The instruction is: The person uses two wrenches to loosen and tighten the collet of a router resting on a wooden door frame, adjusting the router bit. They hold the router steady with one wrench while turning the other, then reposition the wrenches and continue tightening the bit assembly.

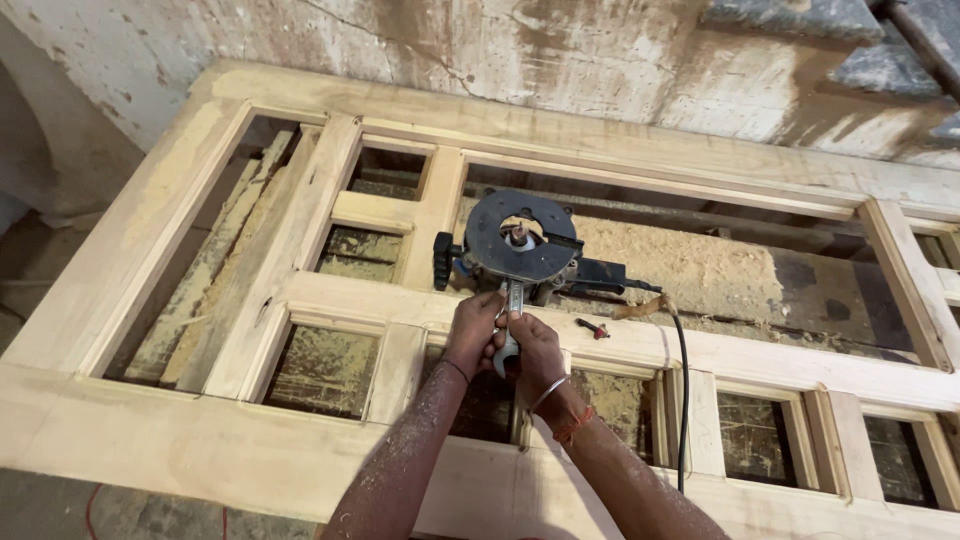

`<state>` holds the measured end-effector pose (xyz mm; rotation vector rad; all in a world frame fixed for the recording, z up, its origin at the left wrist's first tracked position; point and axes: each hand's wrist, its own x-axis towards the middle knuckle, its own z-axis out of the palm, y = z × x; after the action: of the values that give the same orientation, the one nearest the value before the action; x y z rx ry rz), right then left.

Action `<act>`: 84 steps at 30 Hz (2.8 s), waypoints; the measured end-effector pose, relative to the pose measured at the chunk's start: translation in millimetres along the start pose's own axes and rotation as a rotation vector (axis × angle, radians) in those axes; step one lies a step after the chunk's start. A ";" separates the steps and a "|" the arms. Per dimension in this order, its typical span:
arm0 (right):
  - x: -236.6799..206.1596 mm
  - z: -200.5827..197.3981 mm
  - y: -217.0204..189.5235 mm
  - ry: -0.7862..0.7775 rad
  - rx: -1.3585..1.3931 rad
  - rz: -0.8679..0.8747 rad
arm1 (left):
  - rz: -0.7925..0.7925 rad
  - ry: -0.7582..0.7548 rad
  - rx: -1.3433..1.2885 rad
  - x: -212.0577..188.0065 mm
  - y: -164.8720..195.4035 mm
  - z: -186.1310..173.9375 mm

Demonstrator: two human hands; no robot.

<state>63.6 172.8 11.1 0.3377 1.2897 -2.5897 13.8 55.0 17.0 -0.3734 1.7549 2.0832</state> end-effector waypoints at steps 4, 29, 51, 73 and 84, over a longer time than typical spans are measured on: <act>2.9 -3.1 0.3 -0.016 0.046 0.026 | 0.119 0.014 0.065 0.8 0.0 -4.2; 2.7 -5.0 -36.5 -0.250 0.387 0.469 | 0.657 0.577 1.225 16.0 -0.7 -18.8; 2.5 -3.5 -39.2 -0.311 0.498 0.644 | 0.860 0.481 1.202 22.3 -4.4 -37.7; 4.6 -6.3 -43.4 -0.347 0.451 0.654 | 0.896 0.471 1.220 24.6 -5.2 -38.9; -2.0 -2.5 -40.2 -0.146 0.385 0.494 | 0.662 0.378 1.037 19.0 -13.8 -23.2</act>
<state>53.5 198.7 40.4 0.4549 0.5598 -2.3557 2.1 36.5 -7.7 0.1693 3.1856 1.1190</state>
